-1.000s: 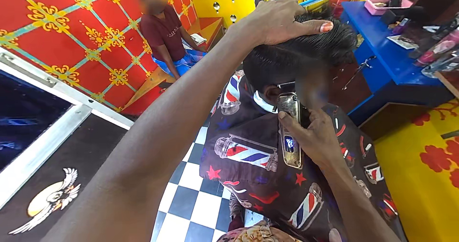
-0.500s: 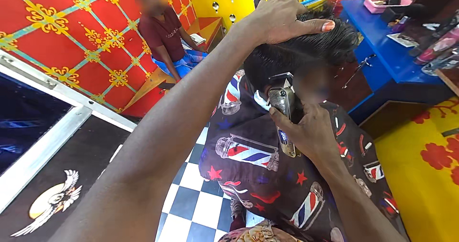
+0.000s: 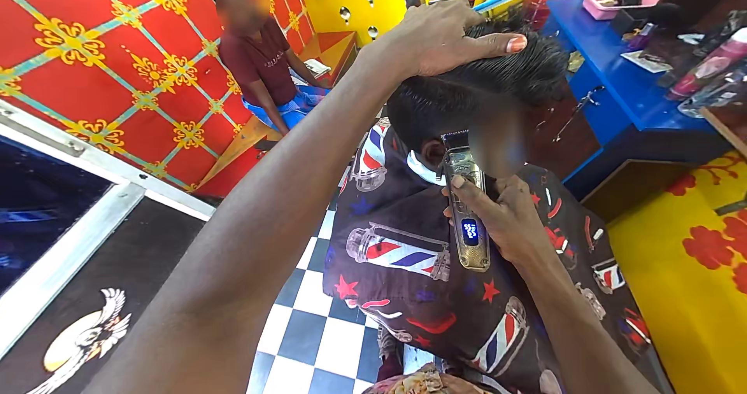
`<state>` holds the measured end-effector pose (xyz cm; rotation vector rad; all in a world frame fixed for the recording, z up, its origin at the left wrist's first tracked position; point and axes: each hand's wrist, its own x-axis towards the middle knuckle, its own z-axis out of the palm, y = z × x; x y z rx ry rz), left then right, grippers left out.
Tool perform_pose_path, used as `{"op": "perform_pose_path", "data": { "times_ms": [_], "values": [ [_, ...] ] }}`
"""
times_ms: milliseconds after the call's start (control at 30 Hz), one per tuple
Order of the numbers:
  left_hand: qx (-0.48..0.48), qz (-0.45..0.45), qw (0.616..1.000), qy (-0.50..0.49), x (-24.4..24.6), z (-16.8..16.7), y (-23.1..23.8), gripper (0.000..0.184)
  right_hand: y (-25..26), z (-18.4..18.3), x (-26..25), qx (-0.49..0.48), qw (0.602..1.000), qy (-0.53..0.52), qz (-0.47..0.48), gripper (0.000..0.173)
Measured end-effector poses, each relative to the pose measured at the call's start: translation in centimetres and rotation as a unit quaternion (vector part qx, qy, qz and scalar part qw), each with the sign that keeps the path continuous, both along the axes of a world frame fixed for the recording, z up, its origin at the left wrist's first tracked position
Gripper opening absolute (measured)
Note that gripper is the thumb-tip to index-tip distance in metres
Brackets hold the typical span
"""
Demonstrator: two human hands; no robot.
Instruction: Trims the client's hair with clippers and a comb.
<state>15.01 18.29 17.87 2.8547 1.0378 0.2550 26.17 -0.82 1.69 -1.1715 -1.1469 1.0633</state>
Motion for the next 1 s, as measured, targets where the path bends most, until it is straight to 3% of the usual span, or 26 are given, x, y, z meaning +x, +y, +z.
{"op": "perform_pose_path", "data": {
  "times_ms": [233, 433, 633, 1000],
  "values": [
    [0.011, -0.011, 1.000, -0.003, 0.0, -0.2, 0.5, 0.087, 0.3, -0.2, -0.4, 0.039, 0.999, -0.019, 0.002, 0.049],
    [0.008, -0.010, 1.000, 0.004, -0.1, -0.1, 0.2, 0.086, -0.7, -1.3, -1.1, -0.003, 0.987, 0.116, 0.116, 0.045],
    [0.007, -0.005, 1.000, 0.006, -0.1, -0.1, 0.4, 0.086, 0.0, -0.5, -1.0, -0.026, 0.979, 0.167, 0.110, 0.035],
    [0.003, 0.010, 1.000, 0.002, -0.4, 0.0, 0.2, 0.088, 0.4, -1.0, -0.8, 0.022, 0.984, 0.133, 0.118, 0.040]
  ]
}}
